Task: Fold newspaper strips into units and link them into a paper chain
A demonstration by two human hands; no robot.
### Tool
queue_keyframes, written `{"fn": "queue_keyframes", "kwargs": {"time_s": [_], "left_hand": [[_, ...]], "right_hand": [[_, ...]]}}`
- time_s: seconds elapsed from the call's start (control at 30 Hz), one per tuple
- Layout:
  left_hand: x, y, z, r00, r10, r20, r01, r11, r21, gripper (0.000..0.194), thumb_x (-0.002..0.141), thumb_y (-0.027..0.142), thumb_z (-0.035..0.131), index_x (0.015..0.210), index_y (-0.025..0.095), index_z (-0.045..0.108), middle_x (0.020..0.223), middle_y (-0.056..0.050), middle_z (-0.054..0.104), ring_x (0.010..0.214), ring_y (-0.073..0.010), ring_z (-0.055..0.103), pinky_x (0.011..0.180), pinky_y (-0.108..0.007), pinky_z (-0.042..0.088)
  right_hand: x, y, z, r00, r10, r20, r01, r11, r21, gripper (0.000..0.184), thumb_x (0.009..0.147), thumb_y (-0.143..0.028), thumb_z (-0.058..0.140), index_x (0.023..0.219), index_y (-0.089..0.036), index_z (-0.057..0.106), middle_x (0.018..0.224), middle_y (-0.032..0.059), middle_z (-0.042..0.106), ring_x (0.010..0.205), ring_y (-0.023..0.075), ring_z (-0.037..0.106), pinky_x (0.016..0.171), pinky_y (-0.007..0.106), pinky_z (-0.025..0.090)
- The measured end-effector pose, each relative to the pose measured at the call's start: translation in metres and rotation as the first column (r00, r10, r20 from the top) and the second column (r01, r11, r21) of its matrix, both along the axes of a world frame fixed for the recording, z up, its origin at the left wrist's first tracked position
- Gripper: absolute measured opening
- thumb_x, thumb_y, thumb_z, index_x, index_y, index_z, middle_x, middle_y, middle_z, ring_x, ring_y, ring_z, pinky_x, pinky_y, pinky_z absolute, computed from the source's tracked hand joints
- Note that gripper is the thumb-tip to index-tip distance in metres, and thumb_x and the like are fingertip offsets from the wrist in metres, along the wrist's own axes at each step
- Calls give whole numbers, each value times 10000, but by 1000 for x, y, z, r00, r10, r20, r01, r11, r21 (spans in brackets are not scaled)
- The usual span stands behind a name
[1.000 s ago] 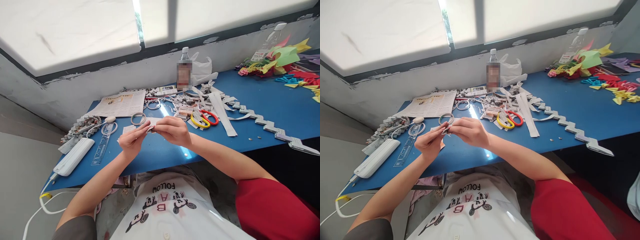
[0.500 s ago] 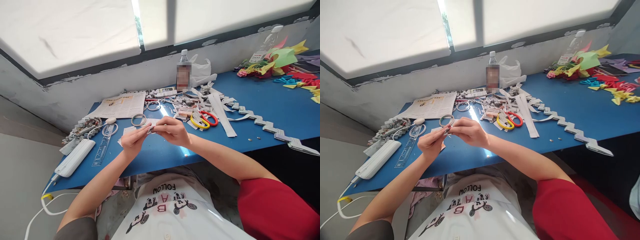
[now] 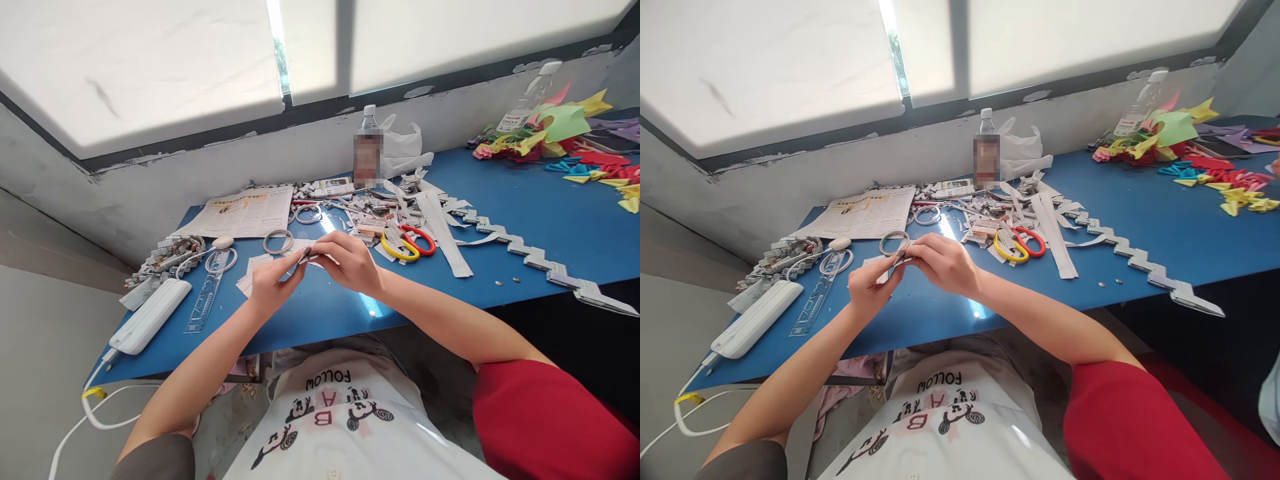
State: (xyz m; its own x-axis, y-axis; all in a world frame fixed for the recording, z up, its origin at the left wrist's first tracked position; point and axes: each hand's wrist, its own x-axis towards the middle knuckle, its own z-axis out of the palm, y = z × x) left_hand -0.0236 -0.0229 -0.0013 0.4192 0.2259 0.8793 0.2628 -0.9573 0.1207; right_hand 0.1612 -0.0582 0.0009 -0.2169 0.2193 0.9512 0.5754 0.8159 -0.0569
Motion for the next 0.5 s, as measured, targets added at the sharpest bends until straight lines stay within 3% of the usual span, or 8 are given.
{"fn": "queue_keyframes", "kwargs": {"time_s": [0.1,0.23,0.5], "left_hand": [[1,-1,-1,997,67,-25,-67,998,-12,207,857,167,628,1036,187,729,819,-22,772,606,-111,696,573,-170,509],[-1,-1,-5,991,131,-1,-131,990,59,215,869,169,615,1052,196,724,784,-23,769,556,-94,667,554,-167,481],[-1,0,-6,996,78,-32,-74,993,91,262,901,143,565,1130,185,686,887,-55,771,648,-112,700,578,-174,497]], "right_hand": [[-1,1,-2,999,26,-21,-26,999,-29,105,910,-148,557,1002,-175,599,869,82,683,818,168,661,718,288,560],[-3,-1,-2,993,61,-99,-70,993,-99,87,905,-163,571,979,-192,605,864,67,680,792,155,666,681,272,560],[2,2,-1,985,166,-45,-170,979,-112,143,920,-155,547,1013,-205,644,892,69,687,821,154,664,708,280,559]]}}
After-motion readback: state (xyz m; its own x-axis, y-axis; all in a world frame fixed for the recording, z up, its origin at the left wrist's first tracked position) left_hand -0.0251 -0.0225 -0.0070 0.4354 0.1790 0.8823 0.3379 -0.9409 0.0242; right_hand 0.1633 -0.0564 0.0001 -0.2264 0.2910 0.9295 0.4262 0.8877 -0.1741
